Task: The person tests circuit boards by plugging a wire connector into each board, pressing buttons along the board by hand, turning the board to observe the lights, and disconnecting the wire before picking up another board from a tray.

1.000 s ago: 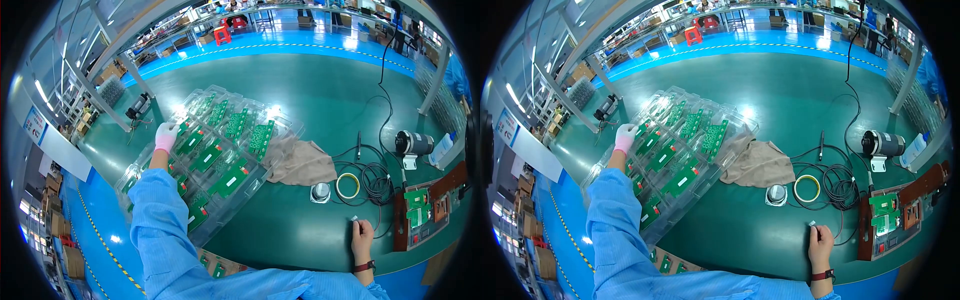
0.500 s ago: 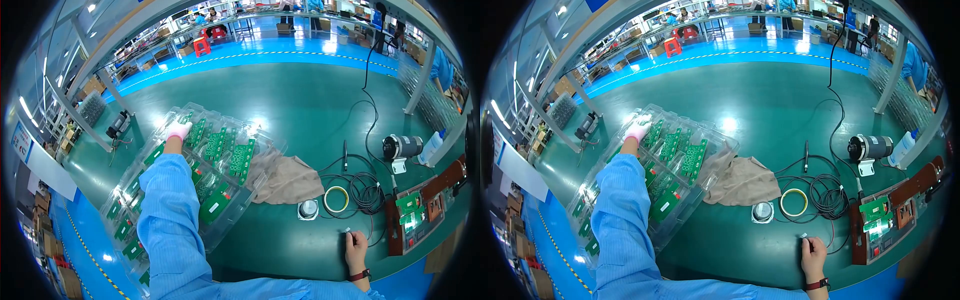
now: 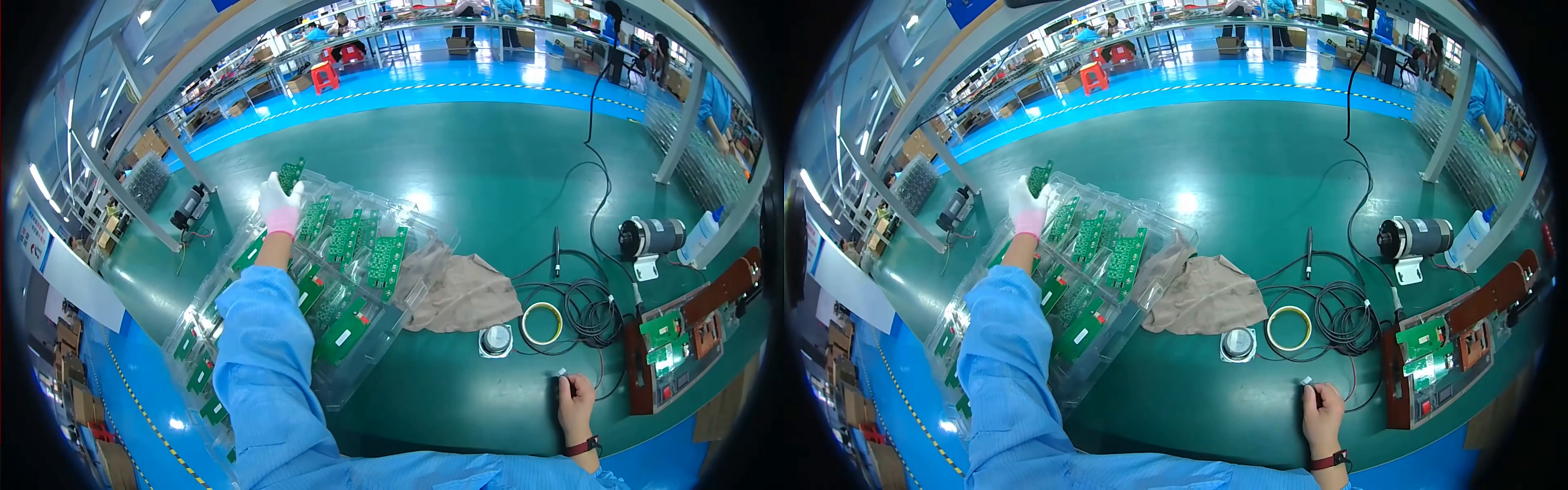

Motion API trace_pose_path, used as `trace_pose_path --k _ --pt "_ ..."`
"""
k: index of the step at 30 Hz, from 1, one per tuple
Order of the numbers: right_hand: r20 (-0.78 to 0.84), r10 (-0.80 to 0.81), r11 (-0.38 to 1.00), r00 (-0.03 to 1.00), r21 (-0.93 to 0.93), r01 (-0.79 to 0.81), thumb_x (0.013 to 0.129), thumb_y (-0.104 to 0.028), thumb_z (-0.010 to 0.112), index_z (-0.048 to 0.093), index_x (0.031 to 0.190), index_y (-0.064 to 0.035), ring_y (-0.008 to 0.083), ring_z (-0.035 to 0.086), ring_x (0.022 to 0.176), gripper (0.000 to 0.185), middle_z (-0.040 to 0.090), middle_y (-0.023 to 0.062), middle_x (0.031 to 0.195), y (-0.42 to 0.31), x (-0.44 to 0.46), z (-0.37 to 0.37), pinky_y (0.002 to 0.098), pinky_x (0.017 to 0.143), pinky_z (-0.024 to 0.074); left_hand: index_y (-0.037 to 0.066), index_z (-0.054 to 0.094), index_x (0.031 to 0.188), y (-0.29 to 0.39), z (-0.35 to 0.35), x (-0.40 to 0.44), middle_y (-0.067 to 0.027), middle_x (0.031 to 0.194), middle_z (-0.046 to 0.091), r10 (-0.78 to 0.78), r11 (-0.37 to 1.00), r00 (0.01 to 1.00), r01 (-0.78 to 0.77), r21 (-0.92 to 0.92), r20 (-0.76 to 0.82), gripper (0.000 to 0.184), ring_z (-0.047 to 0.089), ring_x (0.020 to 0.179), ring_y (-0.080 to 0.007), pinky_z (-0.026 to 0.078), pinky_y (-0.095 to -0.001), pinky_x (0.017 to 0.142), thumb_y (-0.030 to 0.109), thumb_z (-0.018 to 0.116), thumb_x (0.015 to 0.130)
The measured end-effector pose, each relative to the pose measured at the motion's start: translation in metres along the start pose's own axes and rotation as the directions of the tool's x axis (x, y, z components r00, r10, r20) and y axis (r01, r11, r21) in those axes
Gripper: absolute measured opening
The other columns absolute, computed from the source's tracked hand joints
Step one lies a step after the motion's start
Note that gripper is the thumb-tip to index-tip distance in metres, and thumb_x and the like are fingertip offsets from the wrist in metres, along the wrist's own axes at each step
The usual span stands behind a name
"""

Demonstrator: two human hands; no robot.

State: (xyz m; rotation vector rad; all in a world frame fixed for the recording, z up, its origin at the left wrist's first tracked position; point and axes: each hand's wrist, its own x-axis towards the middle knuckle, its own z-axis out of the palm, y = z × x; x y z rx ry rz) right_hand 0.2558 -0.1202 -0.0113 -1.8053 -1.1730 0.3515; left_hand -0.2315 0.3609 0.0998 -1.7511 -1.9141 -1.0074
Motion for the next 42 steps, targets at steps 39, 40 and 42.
trace_pose_path --k 39,40,42 --pt "-0.012 0.032 0.997 0.999 0.076 -0.031 0.087 -0.007 0.069 0.064 0.082 0.0035 0.0189 0.049 0.057 0.013 0.053 0.0092 0.068 0.016 0.001 0.003 0.0319 0.054 0.0389 0.0 0.063 0.123 0.043 -0.022 -0.041 -0.0229 0.124 0.065 -0.078 0.992 0.867 0.016 0.129 0.493 0.072 0.064 0.116 -0.0357 0.051 -0.0434 0.098 0.051 0.077 0.075" --pt "-0.014 0.014 0.998 1.0 0.067 -0.013 0.087 -0.007 0.069 0.064 0.082 0.0034 0.019 0.049 0.057 0.013 0.053 0.0092 0.068 0.015 0.001 0.003 0.032 0.054 0.039 0.0 0.063 0.123 0.036 -0.018 -0.041 -0.0227 0.123 0.066 -0.068 0.994 0.88 0.019 0.108 0.47 0.072 0.064 0.115 -0.0354 0.05 -0.0434 0.098 0.05 0.077 0.074" --pt "-0.026 -0.026 0.998 0.999 0.048 0.027 0.087 -0.007 0.07 0.064 0.081 0.0033 0.0191 0.049 0.057 0.013 0.053 0.0092 0.068 0.012 0.002 0.001 0.0323 0.054 0.0392 0.0 0.062 0.124 0.024 -0.01 -0.037 -0.0224 0.122 0.066 -0.044 0.998 0.907 0.022 0.057 0.418 0.071 0.064 0.114 -0.035 0.05 -0.0434 0.098 0.048 0.078 0.074"
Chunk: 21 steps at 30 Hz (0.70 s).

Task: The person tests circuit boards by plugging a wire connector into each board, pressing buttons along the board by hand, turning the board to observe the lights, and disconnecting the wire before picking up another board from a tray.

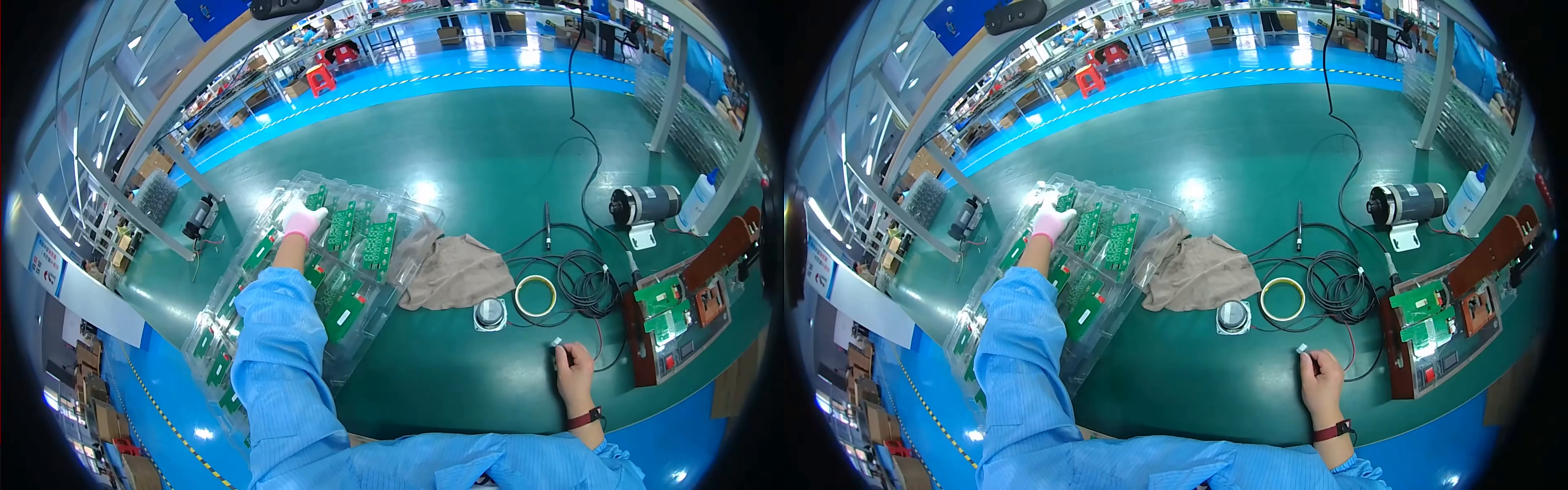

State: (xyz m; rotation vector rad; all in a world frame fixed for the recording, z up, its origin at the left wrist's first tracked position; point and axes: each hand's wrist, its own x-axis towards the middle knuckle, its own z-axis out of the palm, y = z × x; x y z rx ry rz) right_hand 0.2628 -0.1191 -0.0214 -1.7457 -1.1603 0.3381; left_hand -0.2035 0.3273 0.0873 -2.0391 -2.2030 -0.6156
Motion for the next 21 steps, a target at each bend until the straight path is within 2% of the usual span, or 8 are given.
trace_pose_path --k 1,4,5,9,12,17,21 --pt "-0.003 0.002 1.0 1.0 0.002 -0.002 0.087 -0.007 0.07 0.064 0.081 0.0033 0.0196 0.05 0.057 0.013 0.053 0.0095 0.068 -0.001 0.0 -0.001 0.0326 0.054 0.0394 0.0 0.06 0.126 -0.003 0.0 -0.001 -0.0227 0.121 0.067 0.095 0.981 0.989 -0.113 -0.161 -0.115 0.072 0.065 0.112 -0.0359 0.05 -0.0438 0.098 0.045 0.079 0.074" --pt "-0.01 0.006 1.0 1.0 0.005 -0.006 0.087 -0.007 0.07 0.064 0.081 0.0032 0.021 0.05 0.056 0.013 0.053 0.0102 0.067 0.001 0.0 0.001 0.0335 0.054 0.0399 0.001 0.057 0.13 0.028 -0.034 -0.011 -0.0227 0.121 0.066 -0.06 0.989 0.996 0.051 -0.14 -0.061 0.074 0.064 0.113 -0.0364 0.049 -0.0438 0.099 0.044 0.079 0.074" --pt "-0.009 0.004 1.0 1.0 0.003 -0.004 0.086 -0.007 0.07 0.064 0.081 0.0031 0.0214 0.05 0.056 0.013 0.053 0.0104 0.067 0.003 0.0 0.001 0.0338 0.054 0.0401 0.001 0.056 0.131 0.035 -0.039 -0.014 -0.023 0.12 0.066 -0.069 0.981 0.995 0.055 -0.187 -0.072 0.074 0.064 0.113 -0.0362 0.049 -0.0434 0.099 0.044 0.079 0.076" --pt "0.002 0.0 1.0 1.0 -0.001 0.0 0.087 -0.008 0.07 0.064 0.081 0.0028 0.0225 0.051 0.057 0.013 0.053 0.0111 0.067 0.002 0.0 0.0 0.0339 0.054 0.0407 -0.004 0.056 0.126 0.061 -0.053 -0.045 -0.0259 0.12 0.065 0.071 0.97 0.993 -0.09 -0.225 -0.093 0.075 0.062 0.115 -0.038 0.048 -0.0434 0.099 0.046 0.078 0.075" --pt "0.002 -0.011 1.0 1.0 0.007 0.011 0.087 -0.009 0.07 0.064 0.081 0.0027 0.0221 0.052 0.058 0.014 0.054 0.0109 0.068 -0.001 0.0 -0.002 0.0334 0.054 0.0412 -0.005 0.055 0.125 0.073 -0.049 -0.062 -0.0277 0.121 0.064 0.043 0.987 0.991 -0.023 -0.161 0.123 0.076 0.062 0.115 -0.0395 0.048 -0.0445 0.1 0.047 0.078 0.074" --pt "0.001 -0.018 0.999 1.0 0.041 0.018 0.087 -0.01 0.071 0.066 0.083 0.0022 0.0209 0.054 0.058 0.014 0.056 0.0099 0.07 -0.002 0.0 -0.003 0.0328 0.055 0.0421 -0.005 0.046 0.134 0.08 -0.03 -0.068 -0.0294 0.122 0.063 0.042 0.999 0.979 -0.034 -0.041 0.201 0.082 0.062 0.115 -0.0412 0.049 -0.045 0.099 0.045 0.076 0.077" --pt "0.008 -0.013 0.999 1.0 0.051 0.013 0.087 -0.011 0.071 0.067 0.084 0.0015 0.0198 0.054 0.059 0.013 0.057 0.0088 0.071 -0.002 -0.001 -0.004 0.0323 0.055 0.0425 -0.005 0.046 0.135 0.084 -0.023 -0.07 -0.0289 0.122 0.064 0.074 0.997 0.984 -0.068 -0.044 0.163 0.081 0.063 0.114 -0.04 0.05 -0.0447 0.098 0.044 0.076 0.077"
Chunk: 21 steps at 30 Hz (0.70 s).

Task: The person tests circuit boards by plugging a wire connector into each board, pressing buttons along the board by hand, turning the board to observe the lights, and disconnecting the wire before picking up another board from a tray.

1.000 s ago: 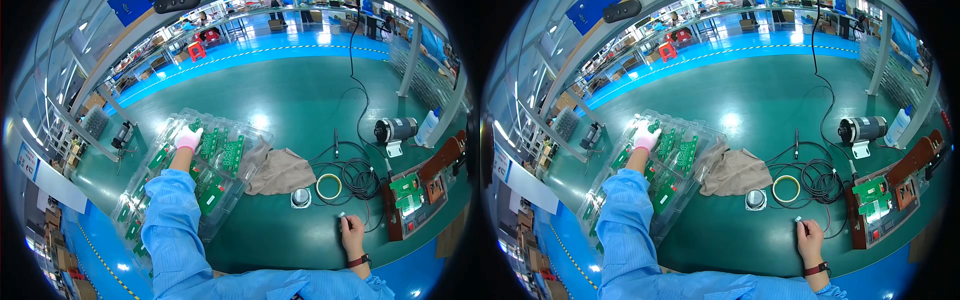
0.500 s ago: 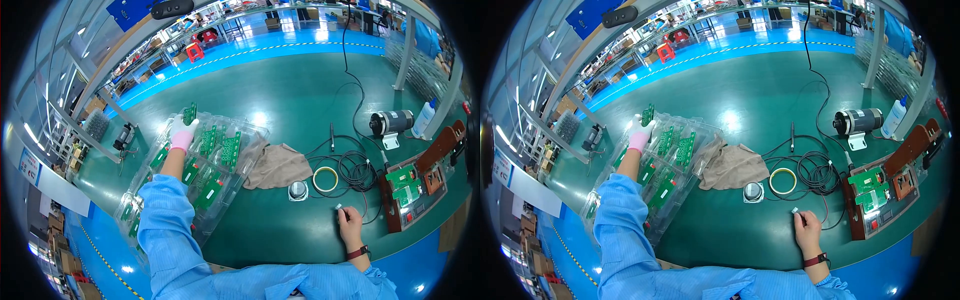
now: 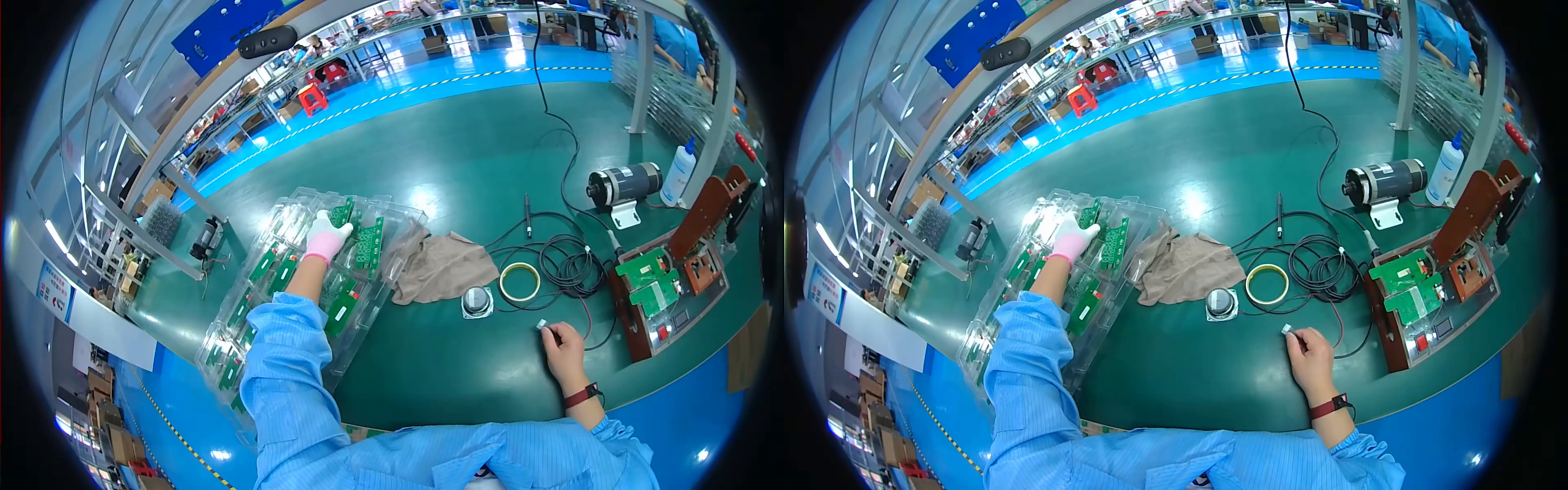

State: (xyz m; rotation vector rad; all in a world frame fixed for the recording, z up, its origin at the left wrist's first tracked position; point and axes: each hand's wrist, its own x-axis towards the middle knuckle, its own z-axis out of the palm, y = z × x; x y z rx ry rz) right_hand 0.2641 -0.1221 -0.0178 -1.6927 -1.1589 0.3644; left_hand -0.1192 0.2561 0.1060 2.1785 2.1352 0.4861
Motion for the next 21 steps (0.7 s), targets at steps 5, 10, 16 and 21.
trace_pose_path --k 5,10,16,21 --pt "-0.007 0.021 1.0 1.0 0.012 -0.021 0.087 -0.011 0.071 0.067 0.083 0.0014 0.0196 0.054 0.058 0.014 0.057 0.0085 0.07 -0.002 0.0 0.0 0.0325 0.055 0.0419 -0.005 0.046 0.135 -0.003 0.004 0.002 -0.028 0.121 0.065 0.025 1.0 0.999 -0.025 0.001 -0.04 0.081 0.064 0.113 -0.0392 0.05 -0.0445 0.098 0.044 0.076 0.078" --pt "-0.002 0.025 1.0 1.0 0.015 -0.025 0.087 -0.011 0.071 0.067 0.082 0.0015 0.0195 0.053 0.058 0.014 0.056 0.0085 0.07 -0.001 0.0 0.0 0.0326 0.054 0.0416 -0.005 0.046 0.135 0.006 -0.004 -0.001 -0.0281 0.122 0.065 -0.105 0.992 0.991 0.099 0.073 0.088 0.081 0.064 0.113 -0.0391 0.051 -0.0439 0.098 0.045 0.075 0.078" --pt "-0.001 0.025 1.0 1.0 0.0 -0.025 0.087 -0.011 0.071 0.067 0.083 0.0019 0.0197 0.053 0.057 0.014 0.056 0.0089 0.07 -0.001 0.001 0.0 0.033 0.054 0.0422 -0.002 0.047 0.135 0.009 0.002 -0.003 -0.0266 0.124 0.064 -0.073 0.99 0.995 0.064 0.126 0.066 0.078 0.063 0.115 -0.0395 0.05 -0.0445 0.098 0.046 0.075 0.08" --pt "0.005 0.017 1.0 1.0 0.004 -0.017 0.087 -0.011 0.071 0.067 0.084 0.0022 0.0202 0.053 0.058 0.015 0.056 0.0091 0.07 0.0 0.001 0.0 0.0333 0.055 0.0423 -0.002 0.047 0.136 0.005 -0.001 0.001 -0.0257 0.125 0.064 -0.065 0.993 0.992 0.054 0.103 0.108 0.081 0.063 0.116 -0.0386 0.049 -0.0438 0.1 0.046 0.077 0.078"
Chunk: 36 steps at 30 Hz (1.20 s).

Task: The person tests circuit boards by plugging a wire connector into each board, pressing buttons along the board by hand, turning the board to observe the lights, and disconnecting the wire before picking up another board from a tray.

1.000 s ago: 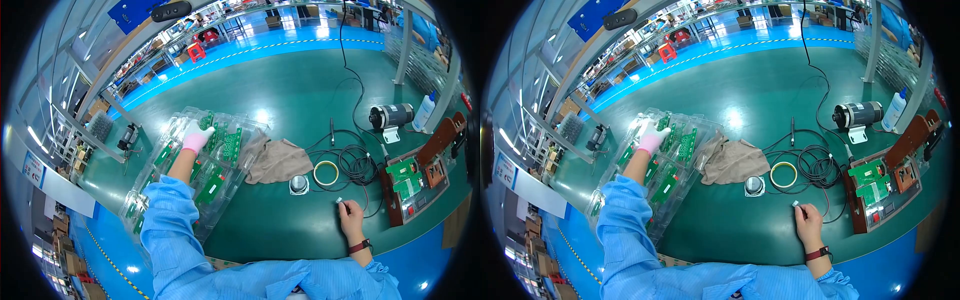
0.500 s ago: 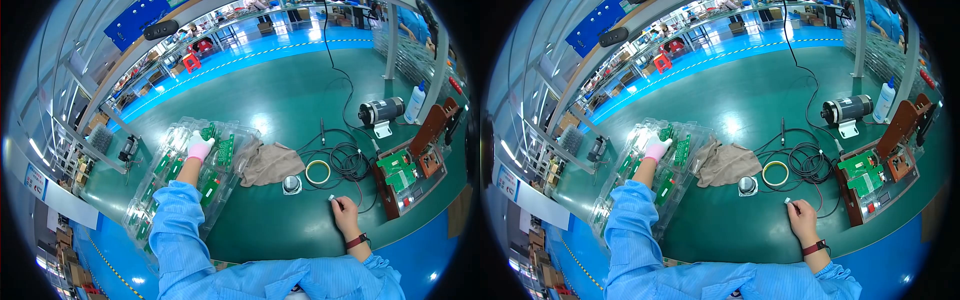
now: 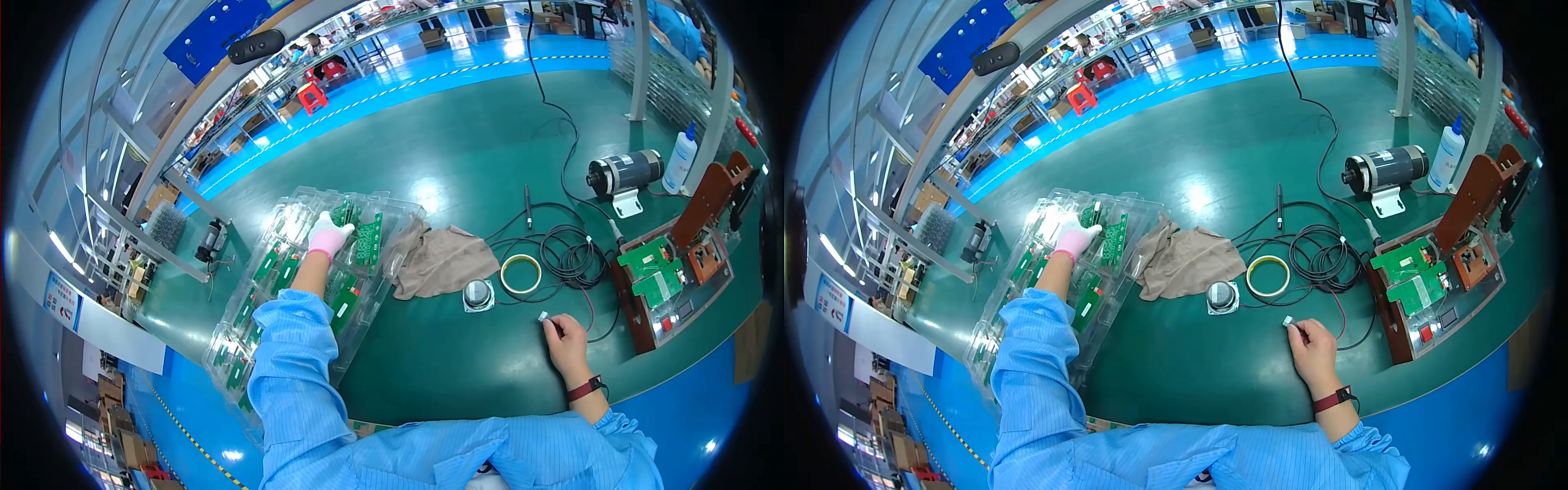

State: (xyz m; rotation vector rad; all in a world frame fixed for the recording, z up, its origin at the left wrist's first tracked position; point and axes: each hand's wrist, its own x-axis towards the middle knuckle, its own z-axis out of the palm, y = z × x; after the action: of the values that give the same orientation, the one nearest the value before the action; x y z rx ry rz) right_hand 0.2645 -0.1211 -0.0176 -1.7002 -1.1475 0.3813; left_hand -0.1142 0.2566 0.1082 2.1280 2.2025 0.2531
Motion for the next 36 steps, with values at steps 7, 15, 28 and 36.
trace_pose_path --k 7,15,28,36 --pt "-0.001 -0.002 1.0 1.0 0.019 0.002 0.087 -0.012 0.071 0.066 0.084 0.0022 0.0208 0.054 0.059 0.015 0.056 0.0093 0.07 0.001 0.0 -0.001 0.0332 0.055 0.0423 -0.004 0.05 0.133 -0.01 -0.002 0.005 -0.0241 0.121 0.065 0.062 0.931 0.963 -0.151 -0.333 -0.264 0.079 0.064 0.113 -0.0359 0.049 -0.0421 0.099 0.042 0.08 0.076" --pt "-0.005 0.023 0.999 1.0 0.044 -0.022 0.087 -0.012 0.071 0.067 0.083 0.0018 0.0211 0.054 0.058 0.015 0.057 0.0094 0.07 -0.005 -0.001 -0.002 0.0335 0.055 0.0427 -0.002 0.048 0.134 0.045 -0.018 -0.067 -0.0271 0.124 0.063 0.121 0.974 0.992 -0.126 -0.186 -0.036 0.082 0.062 0.116 -0.0399 0.047 -0.0444 0.101 0.048 0.076 0.075" --pt "0.034 0.003 0.999 0.999 0.045 -0.005 0.086 -0.013 0.071 0.068 0.082 0.0 0.0228 0.056 0.058 0.014 0.058 0.009 0.07 -0.004 -0.005 -0.005 0.0348 0.055 0.0433 -0.004 0.046 0.131 0.068 -0.002 -0.078 -0.0267 0.12 0.066 0.077 0.995 0.997 -0.078 0.054 0.024 0.075 0.065 0.11 -0.0417 0.051 -0.0461 0.097 0.046 0.072 0.08" --pt "0.038 -0.005 0.998 0.999 0.061 0.003 0.086 -0.014 0.071 0.068 0.082 -0.0001 0.0231 0.056 0.058 0.015 0.058 0.0091 0.07 -0.006 -0.005 -0.006 0.0356 0.055 0.0436 -0.001 0.043 0.138 0.064 0.006 -0.081 -0.0271 0.123 0.065 0.051 0.999 0.998 -0.051 -0.007 -0.032 0.082 0.064 0.114 -0.0402 0.048 -0.0444 0.1 0.046 0.075 0.079"
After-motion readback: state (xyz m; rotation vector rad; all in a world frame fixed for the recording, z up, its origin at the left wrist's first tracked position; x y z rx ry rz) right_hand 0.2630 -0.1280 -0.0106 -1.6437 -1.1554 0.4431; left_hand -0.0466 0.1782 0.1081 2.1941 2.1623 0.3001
